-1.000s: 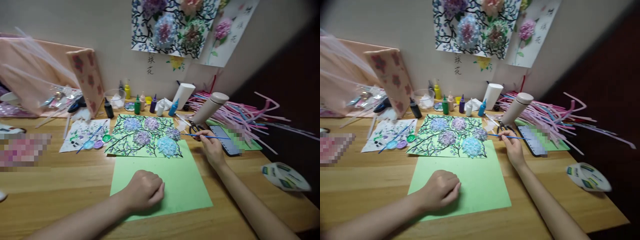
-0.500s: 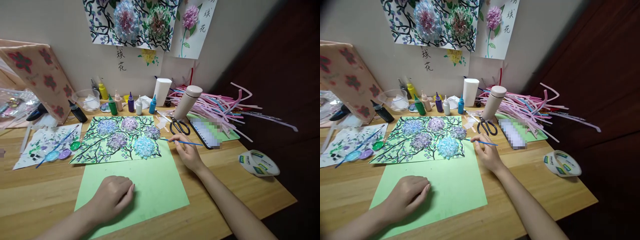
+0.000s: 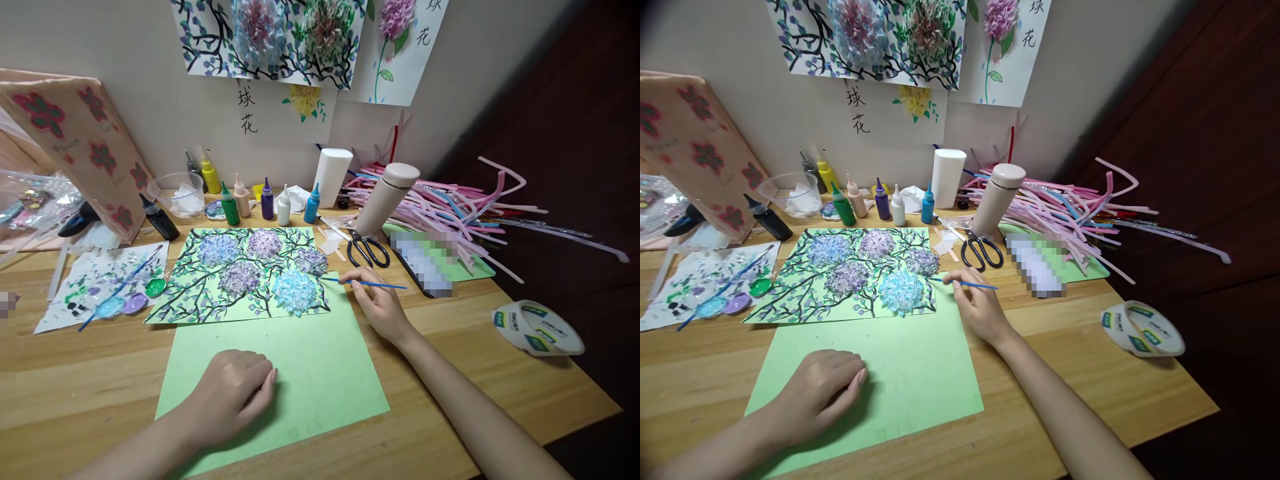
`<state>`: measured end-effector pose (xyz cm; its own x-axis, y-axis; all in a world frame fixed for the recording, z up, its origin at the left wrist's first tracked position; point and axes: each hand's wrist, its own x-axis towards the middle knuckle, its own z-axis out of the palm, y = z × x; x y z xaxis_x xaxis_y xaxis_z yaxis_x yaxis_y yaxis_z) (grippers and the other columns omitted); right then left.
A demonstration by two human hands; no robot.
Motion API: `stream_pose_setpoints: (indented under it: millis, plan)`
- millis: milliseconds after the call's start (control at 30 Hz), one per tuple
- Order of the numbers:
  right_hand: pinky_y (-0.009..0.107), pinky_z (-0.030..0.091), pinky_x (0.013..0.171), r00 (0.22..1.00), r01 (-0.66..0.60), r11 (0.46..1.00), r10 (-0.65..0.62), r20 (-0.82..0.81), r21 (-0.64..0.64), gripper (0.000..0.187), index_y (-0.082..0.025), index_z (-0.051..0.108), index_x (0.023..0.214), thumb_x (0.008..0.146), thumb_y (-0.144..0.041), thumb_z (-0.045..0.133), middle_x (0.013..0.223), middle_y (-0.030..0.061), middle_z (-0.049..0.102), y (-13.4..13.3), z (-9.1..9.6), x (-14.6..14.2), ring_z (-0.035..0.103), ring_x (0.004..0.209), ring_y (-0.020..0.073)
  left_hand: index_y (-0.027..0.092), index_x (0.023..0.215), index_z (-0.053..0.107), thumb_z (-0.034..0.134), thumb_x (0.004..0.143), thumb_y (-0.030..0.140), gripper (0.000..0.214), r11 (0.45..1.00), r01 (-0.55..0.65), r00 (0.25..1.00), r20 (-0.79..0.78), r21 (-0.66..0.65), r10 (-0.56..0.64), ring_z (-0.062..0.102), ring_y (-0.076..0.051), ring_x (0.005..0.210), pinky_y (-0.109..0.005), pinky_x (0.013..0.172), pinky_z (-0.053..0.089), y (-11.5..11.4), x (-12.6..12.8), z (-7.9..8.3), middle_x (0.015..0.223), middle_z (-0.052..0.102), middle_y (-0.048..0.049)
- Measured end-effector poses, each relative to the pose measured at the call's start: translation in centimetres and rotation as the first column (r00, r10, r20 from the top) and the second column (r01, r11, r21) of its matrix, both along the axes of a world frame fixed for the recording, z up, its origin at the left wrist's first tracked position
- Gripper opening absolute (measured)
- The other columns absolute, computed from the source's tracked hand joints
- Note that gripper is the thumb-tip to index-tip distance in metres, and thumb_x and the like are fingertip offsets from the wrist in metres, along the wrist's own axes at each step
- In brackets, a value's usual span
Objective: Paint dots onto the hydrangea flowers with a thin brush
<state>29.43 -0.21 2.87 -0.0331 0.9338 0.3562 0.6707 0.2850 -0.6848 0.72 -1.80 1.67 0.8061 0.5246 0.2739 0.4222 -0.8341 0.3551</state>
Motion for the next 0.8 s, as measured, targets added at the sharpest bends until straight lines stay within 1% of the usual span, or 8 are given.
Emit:
stream_pose_setpoints:
  millis: [167, 333, 500, 700, 800]
  plan:
    - [0.032, 0.042, 0.079, 1.0, 0.014, 1.0, -0.014, -0.001, 0.012, 0.019, -0.022, 0.057, 0.089, 0.09, -0.024, 0.039, 0.088, 0.0036, 0.063, -0.03, 0.18, 0.06, 0.057, 0.088, 0.019, 0.018, 0.061, 0.037, 0.033, 0.09, 0.015, 0.03, 1.0, 0.0, 1.0, 0.009, 0.007, 0.0, 0.032, -0.01, 0.045, -0.027, 0.048, 0.022, -0.05, 0.01, 0.07, 0.051, 0.04, 0.004]
    - [0.033, 0.041, 0.081, 1.0, 0.003, 1.0, -0.003, 0.013, 0.002, 0.019, -0.022, 0.057, 0.091, 0.091, -0.025, 0.038, 0.091, 0.0038, 0.063, -0.02, 0.3, 0.03, 0.056, 0.09, 0.0191, 0.018, 0.061, 0.037, 0.033, 0.09, 0.015, 0.03, 1.0, -0.005, 1.0, 0.004, 0.012, 0.004, 0.032, -0.01, 0.045, -0.027, 0.048, 0.022, -0.06, -0.07, -0.09, 0.051, 0.039, 0.004]
    - [0.033, 0.041, 0.08, 1.0, 0.007, 1.0, -0.007, 0.017, 0.026, 0.019, -0.022, 0.058, 0.09, 0.091, -0.024, 0.039, 0.089, 0.0036, 0.063, -0.03, 0.37, 0.14, 0.057, 0.088, 0.019, 0.018, 0.061, 0.038, 0.033, 0.09, 0.015, 0.03, 1.0, 0.003, 1.0, -0.006, 0.005, -0.003, 0.032, -0.01, 0.045, -0.026, 0.048, 0.023, -0.15, -0.24, -0.2, 0.051, 0.04, 0.0038]
    - [0.033, 0.041, 0.082, 1.0, 0.0, 1.0, 0.0, 0.027, 0.014, 0.019, -0.022, 0.057, 0.089, 0.091, -0.024, 0.039, 0.088, 0.0034, 0.063, -0.03, 0.45, 0.2, 0.057, 0.088, 0.0189, 0.018, 0.06, 0.039, 0.032, 0.09, 0.015, 0.031, 1.0, -0.002, 1.0, -0.002, 0.008, 0.002, 0.033, -0.01, 0.045, -0.027, 0.047, 0.023, -0.09, -0.08, 0.01, 0.051, 0.041, 0.0035]
    - [0.033, 0.041, 0.079, 1.0, 0.005, 1.0, -0.005, 0.024, 0.026, 0.019, -0.022, 0.057, 0.09, 0.091, -0.024, 0.038, 0.088, 0.0033, 0.063, -0.02, 0.44, 0.2, 0.057, 0.087, 0.0189, 0.018, 0.06, 0.04, 0.032, 0.09, 0.015, 0.031, 1.0, -0.002, 1.0, 0.002, 0.008, 0.002, 0.033, -0.01, 0.045, -0.027, 0.047, 0.023, -0.09, -0.04, 0.1, 0.05, 0.041, 0.0033]
